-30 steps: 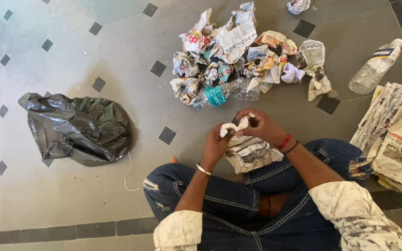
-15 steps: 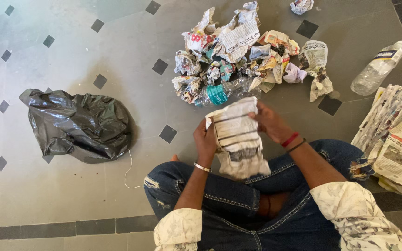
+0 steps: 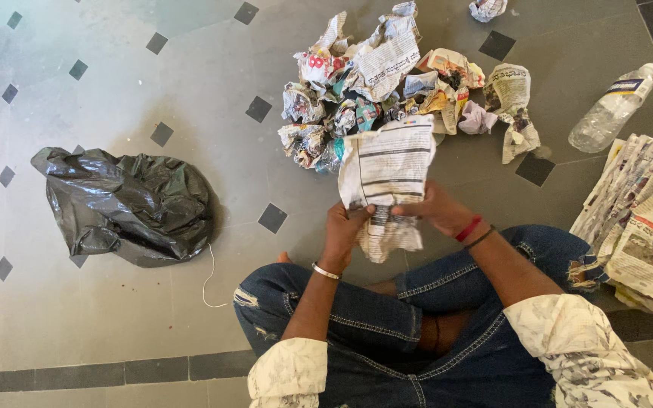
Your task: The person sits on the floor and sorts through a pile of crumpled paper and plastic bottles. They unfold and fold paper items, then handle a plastic bottle, placing sorted items into a black bag.
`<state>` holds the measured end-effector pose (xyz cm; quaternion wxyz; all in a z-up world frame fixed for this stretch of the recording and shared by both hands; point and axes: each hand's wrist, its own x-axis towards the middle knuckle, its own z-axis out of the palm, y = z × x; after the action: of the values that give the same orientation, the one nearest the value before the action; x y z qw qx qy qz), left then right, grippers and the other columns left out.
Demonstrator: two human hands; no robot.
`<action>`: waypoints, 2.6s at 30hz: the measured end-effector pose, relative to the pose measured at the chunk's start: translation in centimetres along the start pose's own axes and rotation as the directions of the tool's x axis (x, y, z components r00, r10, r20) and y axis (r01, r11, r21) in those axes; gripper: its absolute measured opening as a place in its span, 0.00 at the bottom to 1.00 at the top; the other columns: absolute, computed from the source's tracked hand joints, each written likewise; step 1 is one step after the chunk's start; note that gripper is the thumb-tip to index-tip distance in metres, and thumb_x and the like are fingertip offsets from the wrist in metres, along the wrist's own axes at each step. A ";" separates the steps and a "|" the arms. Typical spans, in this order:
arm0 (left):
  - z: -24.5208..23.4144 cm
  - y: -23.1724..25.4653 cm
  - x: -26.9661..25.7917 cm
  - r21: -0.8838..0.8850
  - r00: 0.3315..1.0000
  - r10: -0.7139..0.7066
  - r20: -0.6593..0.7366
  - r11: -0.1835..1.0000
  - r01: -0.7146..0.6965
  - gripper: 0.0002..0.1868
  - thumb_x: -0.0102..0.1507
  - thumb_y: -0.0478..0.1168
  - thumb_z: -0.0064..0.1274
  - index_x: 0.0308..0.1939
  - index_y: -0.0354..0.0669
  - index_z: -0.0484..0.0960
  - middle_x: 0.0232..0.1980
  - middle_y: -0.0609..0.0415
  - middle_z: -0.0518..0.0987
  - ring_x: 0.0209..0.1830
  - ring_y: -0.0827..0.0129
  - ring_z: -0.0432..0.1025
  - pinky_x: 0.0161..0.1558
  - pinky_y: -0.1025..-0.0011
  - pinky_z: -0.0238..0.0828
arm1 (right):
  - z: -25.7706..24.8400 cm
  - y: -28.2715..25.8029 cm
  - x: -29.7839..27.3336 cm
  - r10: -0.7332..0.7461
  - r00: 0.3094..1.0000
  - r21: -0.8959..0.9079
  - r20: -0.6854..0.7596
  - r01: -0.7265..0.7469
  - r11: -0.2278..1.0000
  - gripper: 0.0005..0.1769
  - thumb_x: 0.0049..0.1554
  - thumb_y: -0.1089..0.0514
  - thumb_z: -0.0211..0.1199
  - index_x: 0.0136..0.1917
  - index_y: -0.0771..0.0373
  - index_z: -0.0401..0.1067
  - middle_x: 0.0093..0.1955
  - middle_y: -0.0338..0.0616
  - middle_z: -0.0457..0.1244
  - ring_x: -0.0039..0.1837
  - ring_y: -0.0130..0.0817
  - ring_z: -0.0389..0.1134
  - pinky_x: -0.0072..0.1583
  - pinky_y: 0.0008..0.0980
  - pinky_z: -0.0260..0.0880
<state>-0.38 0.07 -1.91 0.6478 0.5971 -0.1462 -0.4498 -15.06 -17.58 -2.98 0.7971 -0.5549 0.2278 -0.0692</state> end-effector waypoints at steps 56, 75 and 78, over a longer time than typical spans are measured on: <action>2.4 2.0 -1.5 0.560 0.949 0.315 0.021 0.782 -0.273 0.11 0.67 0.42 0.56 0.49 0.40 0.83 0.25 0.55 0.80 0.23 0.77 0.73 0.26 0.76 0.68 | -22.5 1.1 -34.1 -0.590 0.230 -0.551 -0.774 -0.705 0.447 0.28 0.58 0.56 0.70 0.71 0.60 0.73 0.74 0.60 0.60 0.69 0.57 0.62 0.66 0.58 0.65; 2.7 2.9 -2.1 0.637 0.958 0.279 0.063 0.728 -0.253 0.09 0.65 0.40 0.59 0.45 0.39 0.84 0.26 0.50 0.80 0.23 0.69 0.71 0.27 0.69 0.67 | -15.9 -0.7 1.6 -0.122 0.804 -0.811 -0.583 -0.566 0.145 0.27 0.49 0.48 0.67 0.60 0.61 0.75 0.67 0.60 0.61 0.63 0.59 0.66 0.60 0.54 0.69; 2.7 2.5 -2.2 0.575 0.939 0.323 0.120 0.748 -0.331 0.08 0.66 0.40 0.58 0.45 0.38 0.82 0.28 0.51 0.81 0.24 0.70 0.73 0.28 0.71 0.69 | -15.4 0.3 1.0 -0.044 0.757 -0.755 -0.651 -0.641 0.137 0.23 0.53 0.45 0.66 0.54 0.62 0.79 0.59 0.57 0.69 0.61 0.55 0.71 0.60 0.52 0.72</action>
<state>-2.53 -0.26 1.72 0.4990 0.7299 -0.3843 -0.2656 -20.99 -30.98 -7.83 0.1666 -0.8173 0.5407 0.1095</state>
